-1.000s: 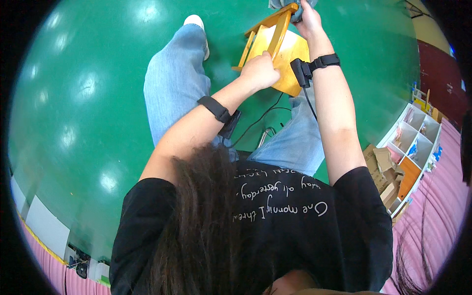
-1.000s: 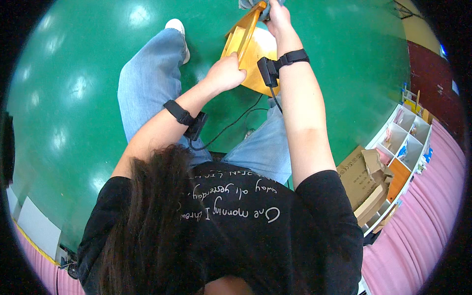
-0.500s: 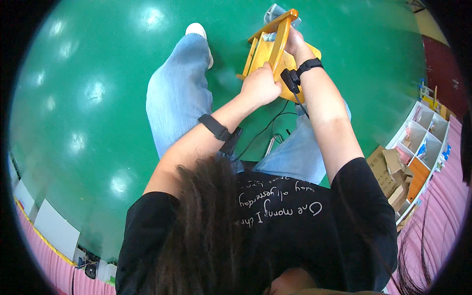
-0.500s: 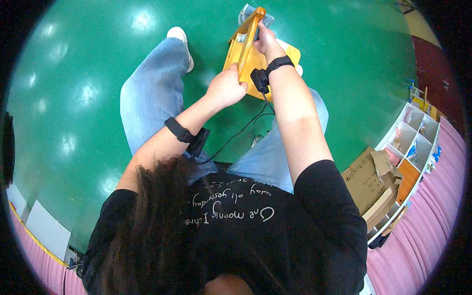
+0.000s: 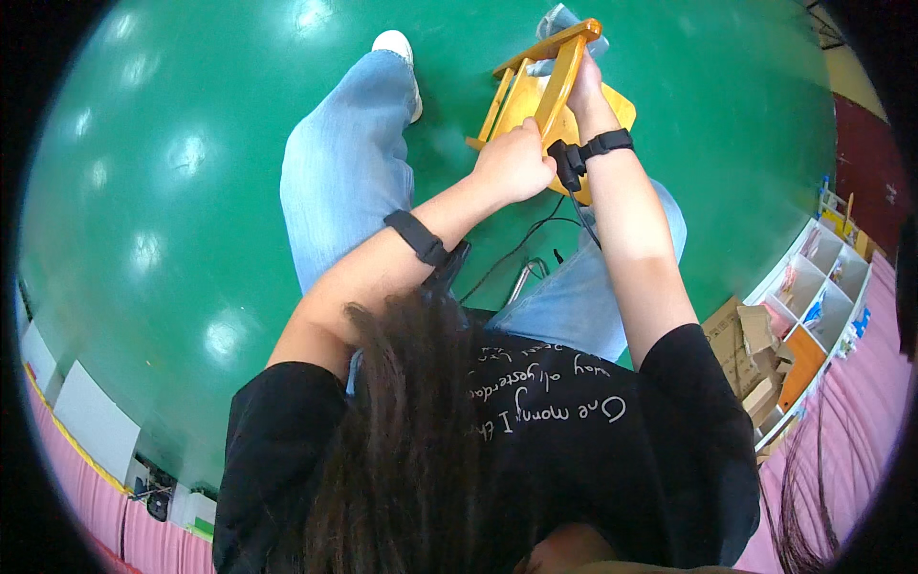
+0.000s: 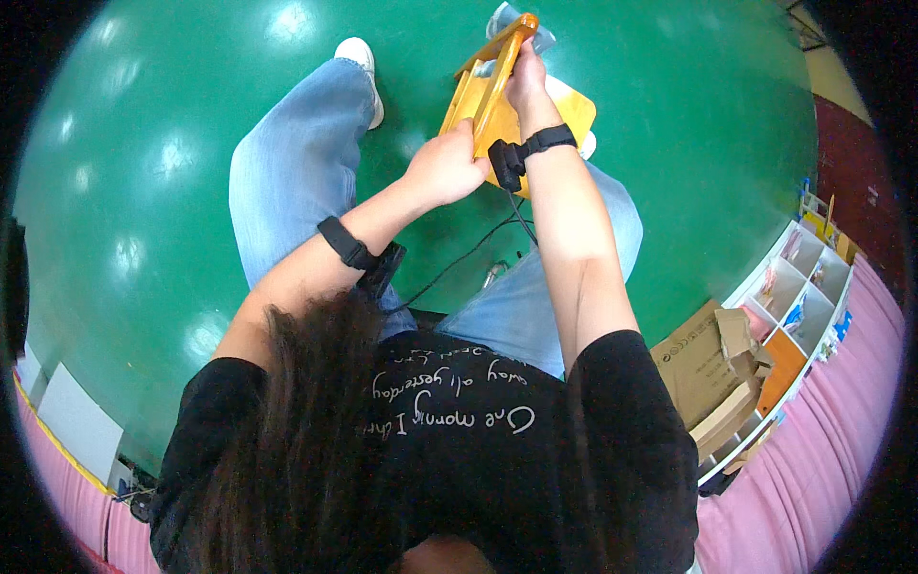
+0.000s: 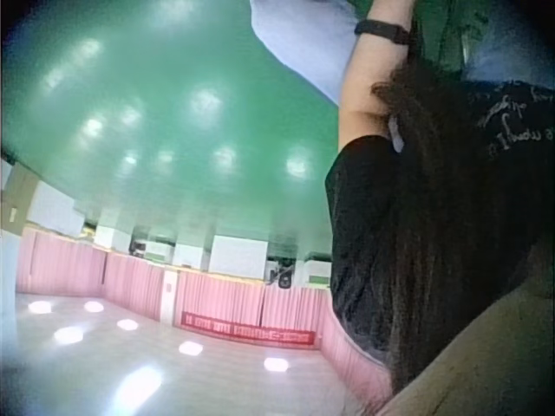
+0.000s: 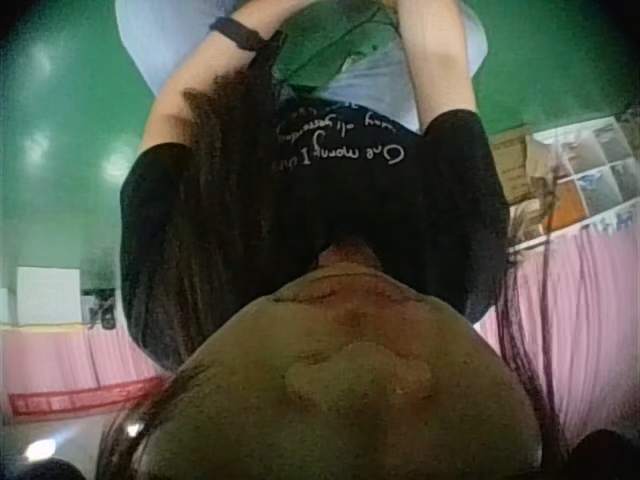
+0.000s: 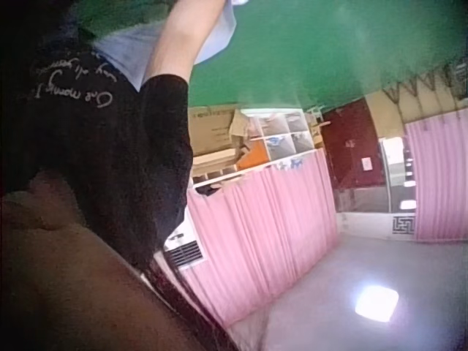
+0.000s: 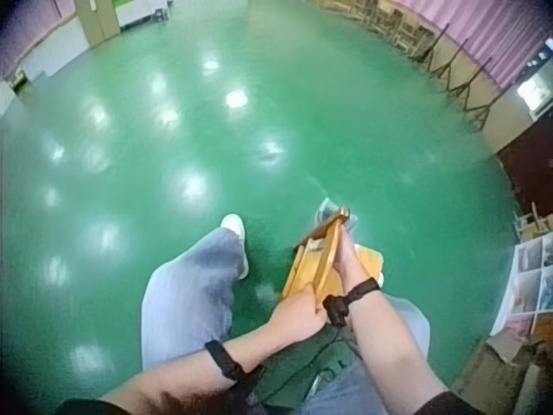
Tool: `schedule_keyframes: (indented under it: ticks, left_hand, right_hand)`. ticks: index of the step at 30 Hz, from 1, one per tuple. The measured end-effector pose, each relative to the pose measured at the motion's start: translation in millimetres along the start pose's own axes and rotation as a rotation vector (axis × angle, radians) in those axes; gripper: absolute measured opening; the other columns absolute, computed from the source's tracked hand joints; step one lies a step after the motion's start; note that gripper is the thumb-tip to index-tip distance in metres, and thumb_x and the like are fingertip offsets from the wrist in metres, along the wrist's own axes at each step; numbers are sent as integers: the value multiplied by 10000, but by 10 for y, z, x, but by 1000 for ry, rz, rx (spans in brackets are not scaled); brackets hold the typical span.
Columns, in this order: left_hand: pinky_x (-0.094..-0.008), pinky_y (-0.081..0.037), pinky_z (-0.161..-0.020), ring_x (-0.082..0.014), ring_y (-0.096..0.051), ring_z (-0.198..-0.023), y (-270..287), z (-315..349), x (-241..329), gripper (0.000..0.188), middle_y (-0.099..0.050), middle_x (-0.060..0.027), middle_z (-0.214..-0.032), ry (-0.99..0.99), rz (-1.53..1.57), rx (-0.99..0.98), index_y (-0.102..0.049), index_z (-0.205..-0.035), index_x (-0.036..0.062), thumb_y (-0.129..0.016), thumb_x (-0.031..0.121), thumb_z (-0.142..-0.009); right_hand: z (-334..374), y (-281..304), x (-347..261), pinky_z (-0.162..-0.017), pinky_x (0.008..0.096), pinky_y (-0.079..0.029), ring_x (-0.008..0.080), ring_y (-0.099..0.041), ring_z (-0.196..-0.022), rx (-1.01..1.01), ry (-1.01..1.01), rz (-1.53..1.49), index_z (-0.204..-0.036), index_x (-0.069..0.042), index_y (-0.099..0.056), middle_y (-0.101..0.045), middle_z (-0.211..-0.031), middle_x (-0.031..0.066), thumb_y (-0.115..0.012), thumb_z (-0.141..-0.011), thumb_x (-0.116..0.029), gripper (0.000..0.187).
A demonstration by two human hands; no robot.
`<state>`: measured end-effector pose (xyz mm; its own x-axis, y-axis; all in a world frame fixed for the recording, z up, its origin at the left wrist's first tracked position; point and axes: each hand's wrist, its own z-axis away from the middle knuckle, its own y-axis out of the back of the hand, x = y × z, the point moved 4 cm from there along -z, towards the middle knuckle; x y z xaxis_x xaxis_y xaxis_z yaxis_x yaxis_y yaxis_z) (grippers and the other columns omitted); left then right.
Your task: The person cleans a small wooden chair with a cloth, wiping the seat and frame, then moves across the room to a bed, adjusts an orange pillow, and finally walks to a table.
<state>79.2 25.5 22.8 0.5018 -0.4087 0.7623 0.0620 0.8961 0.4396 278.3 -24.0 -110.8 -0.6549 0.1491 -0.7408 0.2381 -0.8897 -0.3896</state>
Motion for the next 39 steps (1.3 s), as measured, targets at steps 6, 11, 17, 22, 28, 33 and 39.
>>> schedule_keyframes:
  ticks: [6, 11, 17, 22, 28, 33, 39]
  left_hand:
    - [-452, -447, -749, -377, -573, -838, 13, 18, -174, 369, -577, -262, -866, 26, -12, 29, -451, -957, -49, -505, 227, -720]
    - [-445, -445, -750, -377, -572, -844, 25, 7, -210, 370, -576, -264, -874, -10, -16, 35, -457, -945, -51, -504, 238, -720]
    - [-441, -446, -758, -376, -571, -848, 1, 20, -130, 382, -574, -268, -884, -9, -33, 54, -458, -943, -54, -506, 252, -720]
    - [-445, -448, -757, -381, -573, -842, -27, 16, -101, 384, -576, -268, -882, -1, -7, 50, -457, -952, -51, -510, 247, -716]
    - [-439, -452, -757, -371, -578, -844, -10, 19, -122, 403, -578, -263, -882, 10, 22, 38, -447, -987, -57, -517, 237, -720]
    - [-433, -453, -775, -365, -577, -867, 6, 26, -89, 392, -580, -255, -907, 29, 74, 44, -448, -1006, -61, -522, 199, -721]
    - [-376, -459, -808, -341, -554, -950, -34, -5, -62, 663, -546, -243, -1029, -5, 89, -12, -301, -1238, -123, -530, 228, -724]
  right_hand:
    - [551, -537, -423, -964, 405, -311, 238, -469, -1078, 30, 160, -8, -1164, -47, -479, -532, -1125, 85, -420, -898, -341, 401]
    - [971, -912, -786, -519, 285, -398, 133, -475, -551, 158, 254, -56, -797, -88, -576, -530, -650, 30, -475, -887, -278, 234]
    - [1333, -1240, -790, -1029, 457, -203, 363, -264, -1228, -116, 1110, 1793, -1107, -8, -516, -394, -1238, 182, -521, -691, -49, 418]
    - [1309, -1440, -844, -992, 472, -236, 324, -311, -1205, -28, 1023, 2136, -880, -58, -649, -519, -1106, 123, -549, -705, -195, 244]
    - [1069, -1565, -662, -900, 484, -284, 256, -442, -1030, -235, 676, 2650, -881, -102, -649, -571, -985, 59, -531, -723, -224, 232]
    - [611, -1430, -291, -964, 443, -291, 256, -450, -1132, -526, 95, 2938, -1132, -73, -552, -509, -1202, 109, -478, -847, -280, 361]
    - [285, -1166, -33, -985, 410, -251, 244, -326, -1250, -801, -245, 2958, -1124, -102, -578, -447, -1282, 88, -503, -763, -181, 377]
